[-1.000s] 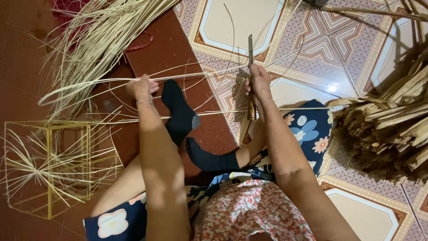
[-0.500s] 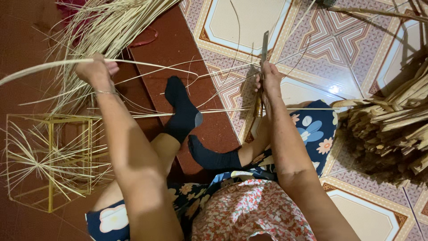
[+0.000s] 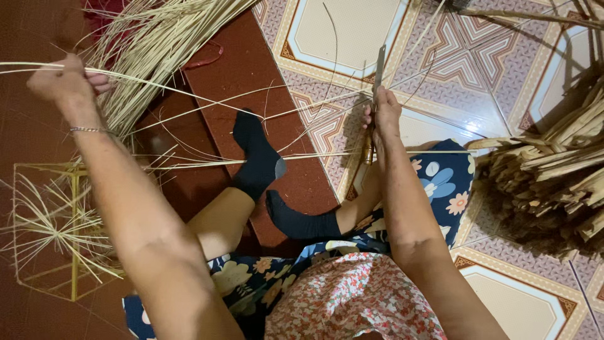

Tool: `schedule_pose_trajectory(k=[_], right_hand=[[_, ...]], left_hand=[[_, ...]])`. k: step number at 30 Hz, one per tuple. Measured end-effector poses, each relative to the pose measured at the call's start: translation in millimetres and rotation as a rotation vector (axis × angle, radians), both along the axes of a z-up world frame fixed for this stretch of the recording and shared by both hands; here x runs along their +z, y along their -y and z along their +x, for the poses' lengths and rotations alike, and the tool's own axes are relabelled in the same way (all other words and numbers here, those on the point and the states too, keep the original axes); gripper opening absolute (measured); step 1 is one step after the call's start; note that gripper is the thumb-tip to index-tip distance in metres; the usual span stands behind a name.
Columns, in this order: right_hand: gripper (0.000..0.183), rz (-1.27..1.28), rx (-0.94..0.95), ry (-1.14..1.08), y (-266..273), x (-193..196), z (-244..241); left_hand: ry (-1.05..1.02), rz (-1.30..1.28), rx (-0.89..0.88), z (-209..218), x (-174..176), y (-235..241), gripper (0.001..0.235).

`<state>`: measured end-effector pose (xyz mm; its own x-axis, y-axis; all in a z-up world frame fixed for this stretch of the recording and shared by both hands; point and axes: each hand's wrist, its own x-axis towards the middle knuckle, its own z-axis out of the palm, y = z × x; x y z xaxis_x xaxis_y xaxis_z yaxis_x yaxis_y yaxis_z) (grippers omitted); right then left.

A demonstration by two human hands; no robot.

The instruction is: The person sits on the floor and uses a knife to split long dried plant fibers into thinner strands. They repeatedly pull fibers through the blade, separate the strands, and place the processed pieces into a pile.

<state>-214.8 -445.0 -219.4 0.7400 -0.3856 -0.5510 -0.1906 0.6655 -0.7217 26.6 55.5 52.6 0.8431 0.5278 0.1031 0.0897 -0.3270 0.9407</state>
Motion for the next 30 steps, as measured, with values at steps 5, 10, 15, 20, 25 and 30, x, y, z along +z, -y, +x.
schedule_pose_trajectory(k=[5, 10, 15, 20, 25, 30], right_hand=[[0.024, 0.004, -0.050, -0.057, 6, -11, 0], [0.026, -0.018, -0.064, 0.011, 14, -21, -3], [0.024, 0.002, -0.156, -0.006, 23, -18, -1], [0.023, 0.025, -0.216, 0.054, 23, -5, -2], [0.022, -0.079, -0.125, 0.067, 8, 5, -2], [0.021, -0.025, -0.203, 0.102, 19, -10, -1]], left_hand=[[0.022, 0.069, 0.016, 15, 0, -42, 0.010], [0.022, 0.205, 0.117, 15, -13, -104, 0.014], [-0.100, 0.126, 0.092, 4, -32, -131, 0.019], [-0.197, 0.208, 0.009, -1, -44, -72, 0.020], [-0.225, 0.282, -0.203, 7, -34, 3, 0.021], [-0.239, 0.327, -0.369, -10, -39, 38, 0.022]])
